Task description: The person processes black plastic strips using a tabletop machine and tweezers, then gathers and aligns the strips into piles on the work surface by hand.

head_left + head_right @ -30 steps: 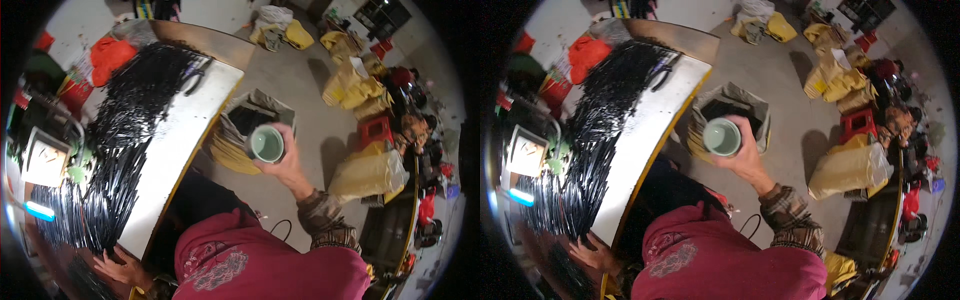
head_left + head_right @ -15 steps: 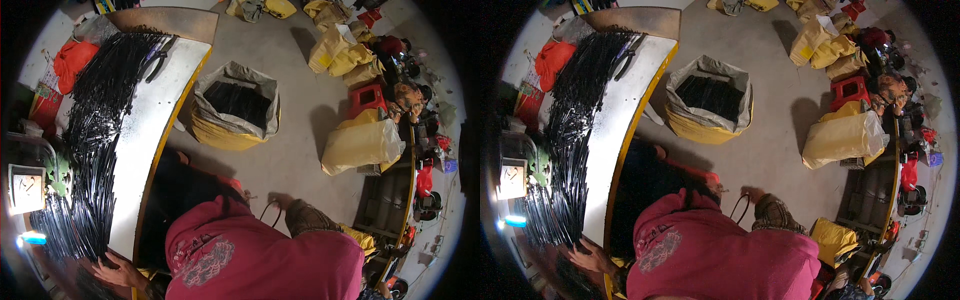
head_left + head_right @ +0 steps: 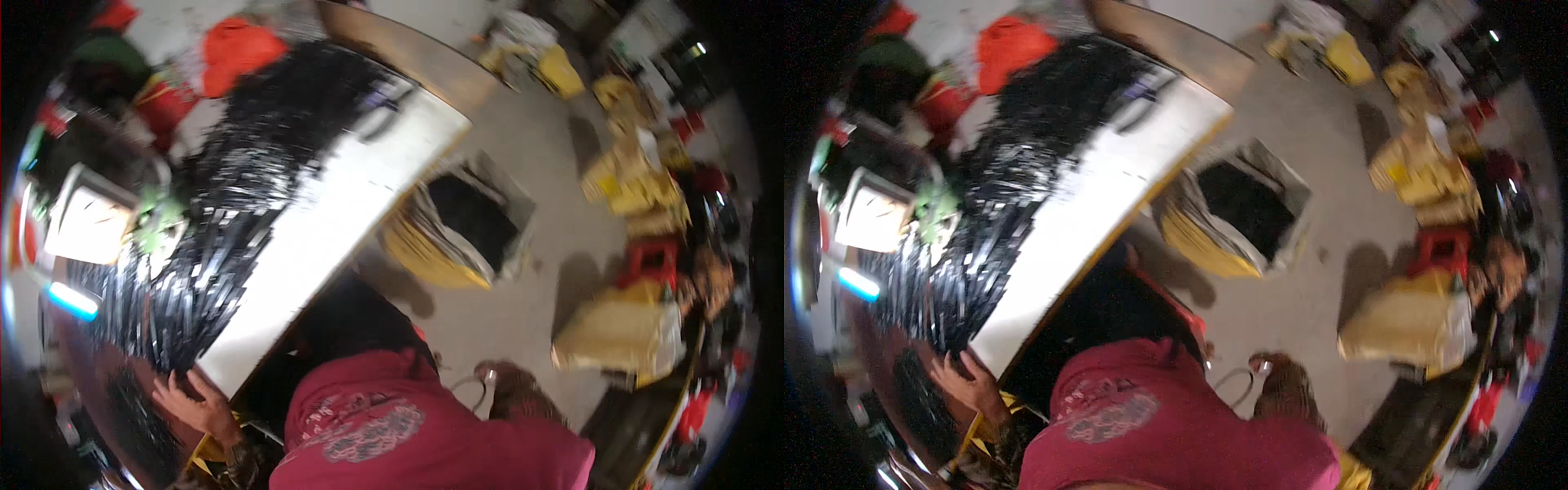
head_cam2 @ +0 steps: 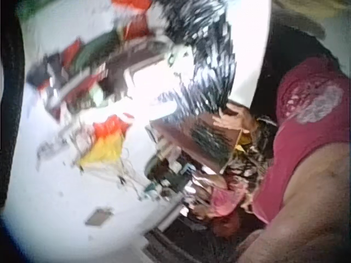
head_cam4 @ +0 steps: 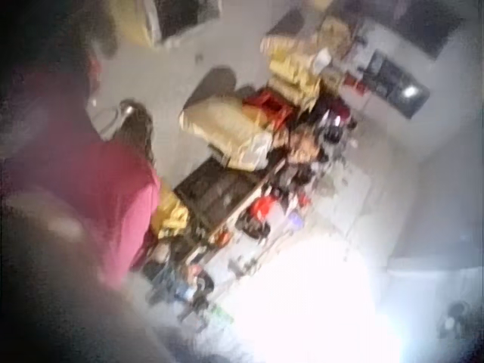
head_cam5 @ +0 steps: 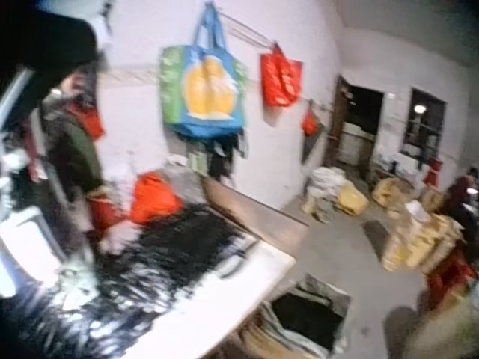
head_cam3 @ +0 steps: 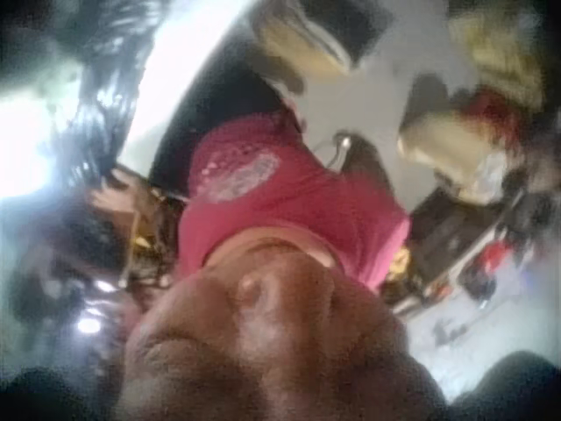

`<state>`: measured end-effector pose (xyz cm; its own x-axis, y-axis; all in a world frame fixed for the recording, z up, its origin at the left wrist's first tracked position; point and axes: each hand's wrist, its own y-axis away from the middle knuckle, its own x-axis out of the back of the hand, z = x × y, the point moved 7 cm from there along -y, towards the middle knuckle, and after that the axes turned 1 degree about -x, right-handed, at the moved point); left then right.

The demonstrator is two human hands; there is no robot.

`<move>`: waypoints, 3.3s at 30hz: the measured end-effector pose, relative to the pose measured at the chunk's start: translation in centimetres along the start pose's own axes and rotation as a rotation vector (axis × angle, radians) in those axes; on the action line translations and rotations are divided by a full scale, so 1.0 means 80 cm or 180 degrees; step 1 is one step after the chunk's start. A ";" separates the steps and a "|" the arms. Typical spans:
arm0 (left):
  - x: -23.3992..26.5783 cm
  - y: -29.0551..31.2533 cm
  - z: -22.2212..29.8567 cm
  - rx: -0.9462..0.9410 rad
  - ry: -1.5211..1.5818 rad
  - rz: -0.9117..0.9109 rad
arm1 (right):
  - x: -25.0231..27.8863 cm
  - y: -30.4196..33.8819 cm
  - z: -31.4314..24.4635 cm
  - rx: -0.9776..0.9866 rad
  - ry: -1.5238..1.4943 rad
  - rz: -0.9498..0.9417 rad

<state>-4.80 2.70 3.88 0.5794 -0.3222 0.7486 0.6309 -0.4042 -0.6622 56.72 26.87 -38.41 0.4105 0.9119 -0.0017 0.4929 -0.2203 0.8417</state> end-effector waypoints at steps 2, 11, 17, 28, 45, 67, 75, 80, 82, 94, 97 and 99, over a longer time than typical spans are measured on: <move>0.004 -0.003 0.003 0.0312 0.0093 -0.0218 | 0.007 0.040 -0.063 -0.1433 0.0257 0.0536; -0.006 -0.013 0.018 0.1162 0.0533 -0.0763 | 0.056 0.171 -0.685 0.1844 -0.0768 -0.0177; 0.000 -0.019 0.020 0.1266 0.0495 -0.0683 | 0.057 0.125 -1.024 0.3608 0.0176 0.0589; 0.008 -0.034 0.037 0.1288 0.0351 -0.0486 | 0.083 -0.011 -1.391 0.4098 0.2018 0.3813; -0.003 -0.029 0.023 0.1323 0.0453 -0.0603 | 0.076 -0.086 -1.426 0.5225 0.2873 0.3446; 0.012 -0.010 0.006 0.0949 0.1070 -0.0383 | -0.269 0.085 -0.844 0.3956 0.1169 0.0720; 0.008 -0.014 0.003 0.0822 0.1831 -0.0463 | -0.315 0.089 -0.843 0.4314 0.2299 0.0529; -0.020 -0.030 0.030 0.0319 0.2766 -0.0715 | -0.315 0.085 -0.835 0.4387 0.2436 0.0904; -0.027 -0.035 0.034 0.0181 0.2765 -0.0742 | -0.314 0.084 -0.832 0.4392 0.2434 0.1012; -0.028 -0.034 0.022 0.0258 0.3291 -0.0980 | -0.327 0.087 -0.835 0.4358 0.3405 0.1713; -0.027 -0.037 0.021 0.0241 0.3270 -0.1040 | -0.327 0.088 -0.835 0.4404 0.3312 0.1709; -0.027 -0.037 0.022 0.0253 0.3256 -0.1090 | -0.327 0.089 -0.834 0.4504 0.3315 0.1690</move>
<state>-6.98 6.09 4.17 -0.3162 -0.7794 0.5409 0.7304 -0.5639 -0.3855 -1.68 24.53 3.67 0.4057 0.3545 0.8425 0.9130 -0.1128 -0.3922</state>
